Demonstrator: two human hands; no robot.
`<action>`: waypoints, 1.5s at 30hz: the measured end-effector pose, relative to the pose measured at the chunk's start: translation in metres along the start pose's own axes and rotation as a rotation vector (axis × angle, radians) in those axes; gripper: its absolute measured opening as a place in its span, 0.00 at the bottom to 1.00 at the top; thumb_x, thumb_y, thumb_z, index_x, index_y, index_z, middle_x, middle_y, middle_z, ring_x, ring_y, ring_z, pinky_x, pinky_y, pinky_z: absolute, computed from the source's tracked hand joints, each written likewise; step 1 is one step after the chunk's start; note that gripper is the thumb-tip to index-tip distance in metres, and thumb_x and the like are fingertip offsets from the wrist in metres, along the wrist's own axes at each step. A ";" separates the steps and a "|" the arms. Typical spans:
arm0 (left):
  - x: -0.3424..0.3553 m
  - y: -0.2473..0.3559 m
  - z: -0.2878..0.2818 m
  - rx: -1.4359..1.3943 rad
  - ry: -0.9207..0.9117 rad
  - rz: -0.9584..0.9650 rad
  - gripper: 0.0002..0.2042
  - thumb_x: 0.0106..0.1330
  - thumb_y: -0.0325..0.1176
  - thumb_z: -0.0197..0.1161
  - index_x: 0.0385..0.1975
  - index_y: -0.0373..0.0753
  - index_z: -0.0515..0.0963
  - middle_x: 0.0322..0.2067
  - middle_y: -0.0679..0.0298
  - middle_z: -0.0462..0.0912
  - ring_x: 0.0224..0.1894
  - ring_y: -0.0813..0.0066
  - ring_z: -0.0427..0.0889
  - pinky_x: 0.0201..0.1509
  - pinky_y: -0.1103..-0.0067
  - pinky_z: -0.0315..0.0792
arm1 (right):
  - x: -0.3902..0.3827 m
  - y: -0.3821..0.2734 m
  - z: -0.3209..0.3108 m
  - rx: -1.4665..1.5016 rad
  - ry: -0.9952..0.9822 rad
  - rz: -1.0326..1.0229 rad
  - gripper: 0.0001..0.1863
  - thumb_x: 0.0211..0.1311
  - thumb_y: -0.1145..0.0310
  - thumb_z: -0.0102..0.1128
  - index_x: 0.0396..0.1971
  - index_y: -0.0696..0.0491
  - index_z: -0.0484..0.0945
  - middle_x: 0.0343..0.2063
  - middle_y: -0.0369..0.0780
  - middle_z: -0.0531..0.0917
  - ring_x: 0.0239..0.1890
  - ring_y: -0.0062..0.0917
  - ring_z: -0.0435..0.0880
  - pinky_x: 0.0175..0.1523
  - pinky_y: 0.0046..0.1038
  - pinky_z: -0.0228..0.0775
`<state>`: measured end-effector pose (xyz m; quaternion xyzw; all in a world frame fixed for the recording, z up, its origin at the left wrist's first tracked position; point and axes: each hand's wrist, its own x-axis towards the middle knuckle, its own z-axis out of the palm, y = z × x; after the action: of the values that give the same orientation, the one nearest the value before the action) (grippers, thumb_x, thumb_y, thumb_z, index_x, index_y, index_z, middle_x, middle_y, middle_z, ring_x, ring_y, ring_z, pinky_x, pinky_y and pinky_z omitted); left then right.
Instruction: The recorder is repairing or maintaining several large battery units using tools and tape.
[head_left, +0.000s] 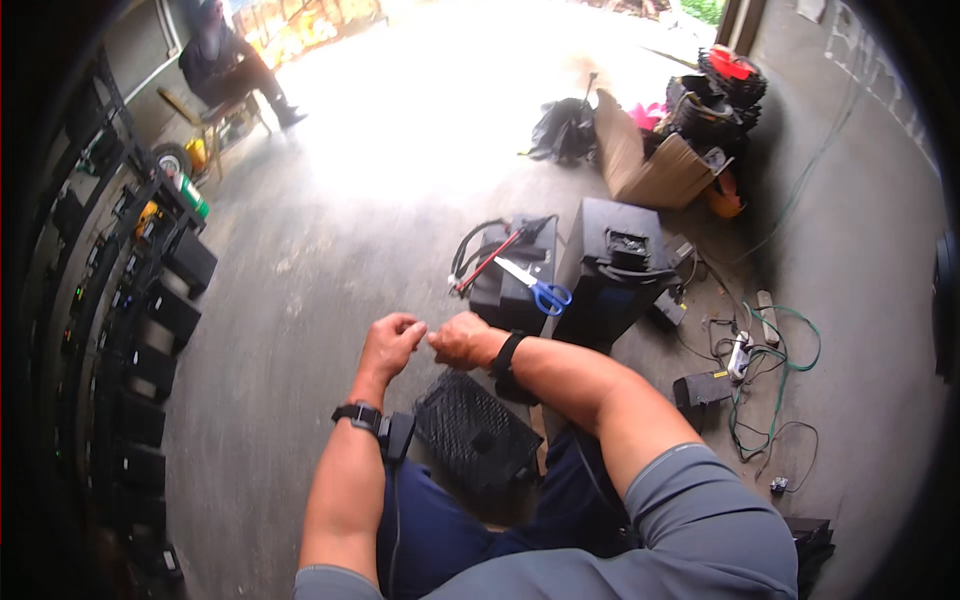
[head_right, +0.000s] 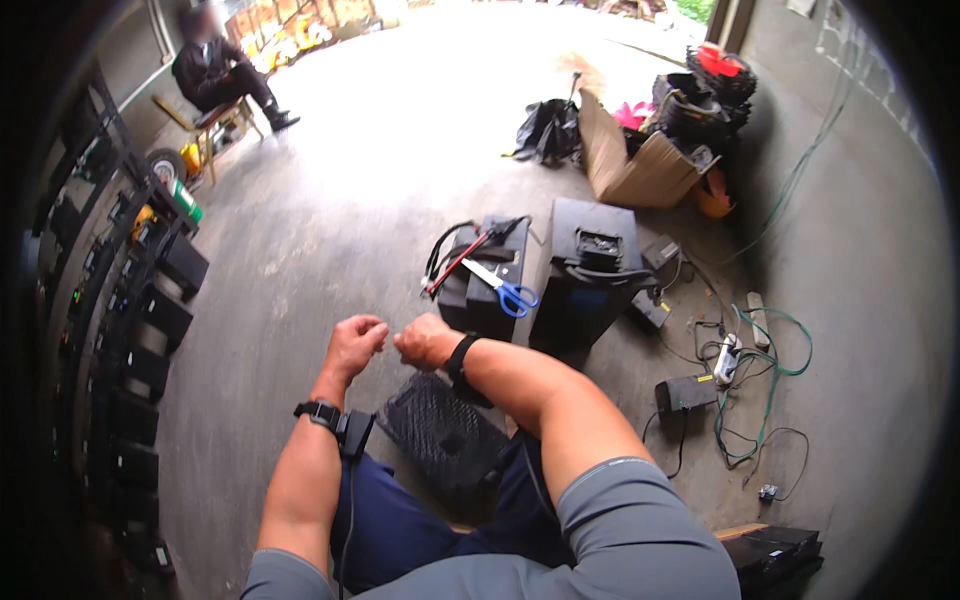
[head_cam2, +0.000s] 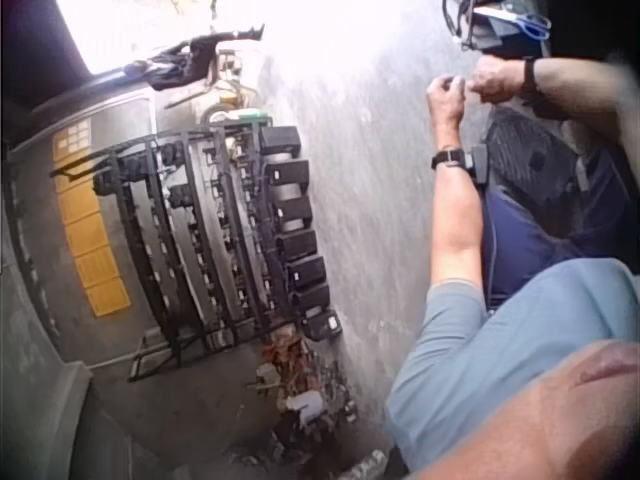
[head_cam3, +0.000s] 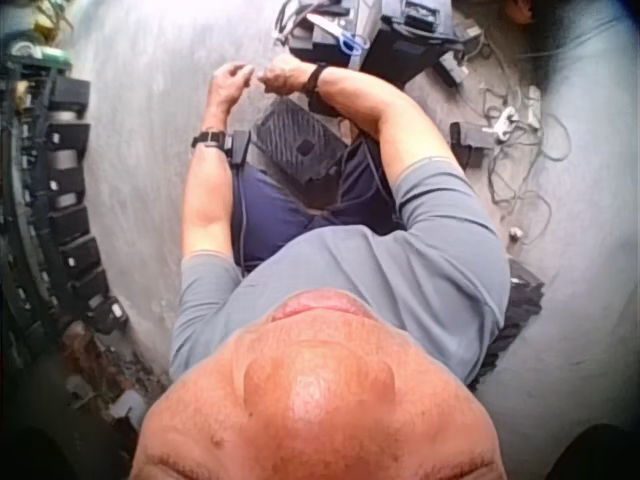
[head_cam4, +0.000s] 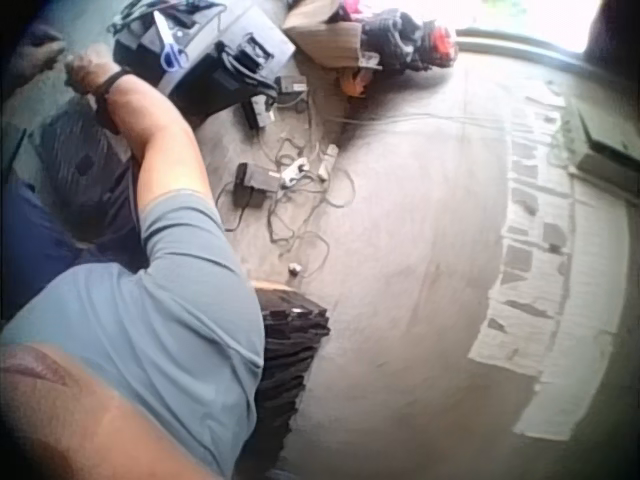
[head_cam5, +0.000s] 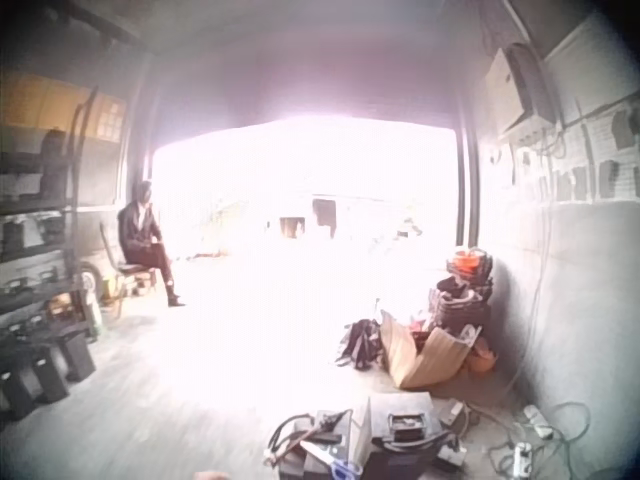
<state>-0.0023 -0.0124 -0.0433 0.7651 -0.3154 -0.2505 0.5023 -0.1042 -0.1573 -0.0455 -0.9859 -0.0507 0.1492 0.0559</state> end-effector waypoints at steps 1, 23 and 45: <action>0.001 0.002 0.002 -0.003 -0.006 0.023 0.09 0.64 0.31 0.65 0.36 0.30 0.81 0.24 0.64 0.83 0.25 0.80 0.80 0.29 0.81 0.74 | -0.005 0.003 0.003 -0.040 0.060 -0.015 0.16 0.61 0.58 0.59 0.44 0.51 0.77 0.42 0.46 0.82 0.43 0.39 0.85 0.43 0.38 0.79; 0.009 0.000 0.008 0.091 0.027 0.050 0.12 0.63 0.35 0.67 0.38 0.30 0.82 0.27 0.64 0.84 0.27 0.81 0.80 0.33 0.81 0.76 | -0.006 0.014 0.003 0.063 0.067 -0.065 0.13 0.58 0.65 0.57 0.43 0.52 0.78 0.38 0.47 0.83 0.44 0.41 0.84 0.48 0.40 0.76; 0.005 0.005 0.003 0.041 0.015 -0.006 0.12 0.64 0.34 0.67 0.40 0.32 0.82 0.29 0.63 0.84 0.27 0.80 0.80 0.33 0.81 0.76 | 0.005 0.014 0.012 -0.001 0.170 -0.140 0.10 0.57 0.72 0.54 0.39 0.53 0.78 0.33 0.48 0.85 0.39 0.40 0.86 0.43 0.40 0.78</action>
<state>-0.0025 -0.0192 -0.0401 0.7782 -0.3145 -0.2399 0.4879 -0.1023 -0.1696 -0.0601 -0.9891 -0.1146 0.0609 0.0699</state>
